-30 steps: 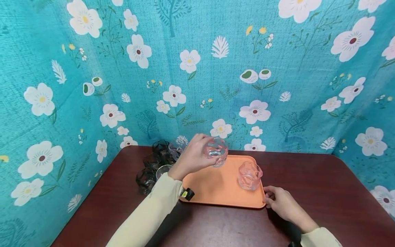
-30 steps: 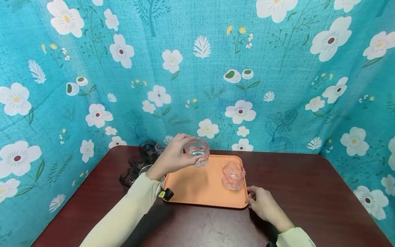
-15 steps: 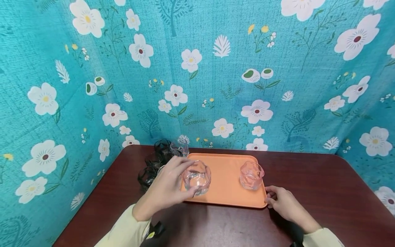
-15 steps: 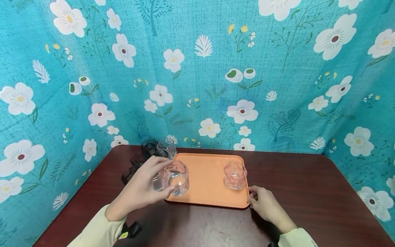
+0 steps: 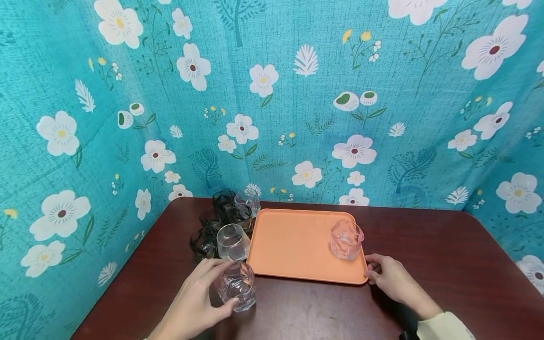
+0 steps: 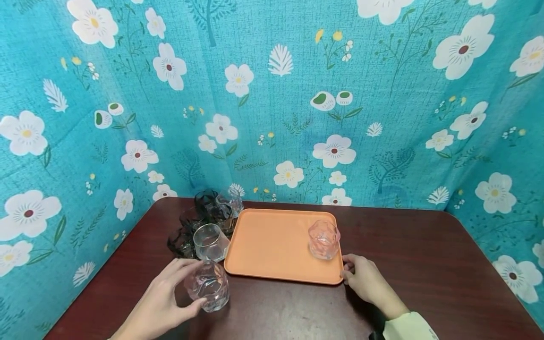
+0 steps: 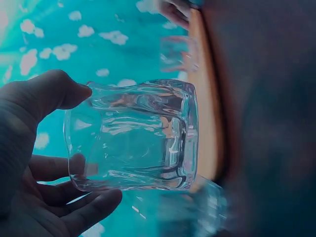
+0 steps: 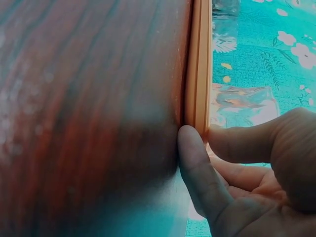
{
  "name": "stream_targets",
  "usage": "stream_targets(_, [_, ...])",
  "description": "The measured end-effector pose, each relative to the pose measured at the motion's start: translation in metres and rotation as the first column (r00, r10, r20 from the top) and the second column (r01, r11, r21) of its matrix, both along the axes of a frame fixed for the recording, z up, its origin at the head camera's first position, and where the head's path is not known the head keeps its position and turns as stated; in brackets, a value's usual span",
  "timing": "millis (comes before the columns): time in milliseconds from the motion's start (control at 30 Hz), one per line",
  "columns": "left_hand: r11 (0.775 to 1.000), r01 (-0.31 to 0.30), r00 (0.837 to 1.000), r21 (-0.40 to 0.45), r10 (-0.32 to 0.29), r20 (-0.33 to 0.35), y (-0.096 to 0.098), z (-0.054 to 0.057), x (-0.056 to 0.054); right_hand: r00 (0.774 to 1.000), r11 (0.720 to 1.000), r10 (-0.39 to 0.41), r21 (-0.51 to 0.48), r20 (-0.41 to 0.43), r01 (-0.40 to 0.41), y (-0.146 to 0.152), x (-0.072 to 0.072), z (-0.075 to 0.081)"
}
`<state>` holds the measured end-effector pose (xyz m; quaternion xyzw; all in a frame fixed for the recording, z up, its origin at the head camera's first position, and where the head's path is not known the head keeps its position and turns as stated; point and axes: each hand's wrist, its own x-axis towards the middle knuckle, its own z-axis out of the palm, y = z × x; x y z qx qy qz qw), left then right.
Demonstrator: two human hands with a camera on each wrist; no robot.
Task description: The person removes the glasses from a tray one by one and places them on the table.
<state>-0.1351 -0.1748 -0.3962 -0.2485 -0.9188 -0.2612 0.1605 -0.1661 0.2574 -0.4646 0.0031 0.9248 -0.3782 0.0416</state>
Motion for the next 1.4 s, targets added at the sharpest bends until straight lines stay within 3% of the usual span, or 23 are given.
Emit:
stream_targets(167, [0.995,-0.099,0.992,-0.019,0.1,0.08,-0.011,-0.02,-0.004,1.0,1.0,-0.003,0.001,-0.002,0.003,0.001,-0.001,0.0])
stream_targets(500, [0.985,-0.173,0.985,0.006,0.173,-0.005,-0.023,-0.043,-0.02,1.0,1.0,-0.011,-0.003,0.022,0.011,0.001,-0.001,0.0])
stream_targets(733, [0.984,-0.179,0.984,0.018,0.179,0.006,-0.021,-0.047,-0.029,1.0,1.0,-0.01,-0.013,0.01,0.01,0.0,0.0,0.001])
stream_targets(1200, [0.989,-0.149,0.985,0.018,0.147,0.092,-0.015,-0.046,-0.033,1.0,1.0,-0.001,-0.014,-0.007,0.001,0.0,0.001,0.0])
stream_targets(1400, [0.991,-0.134,0.989,0.024,0.132,0.072,-0.015,-0.047,-0.034,1.0,1.0,-0.006,-0.009,-0.004,0.006,0.0,0.002,0.0])
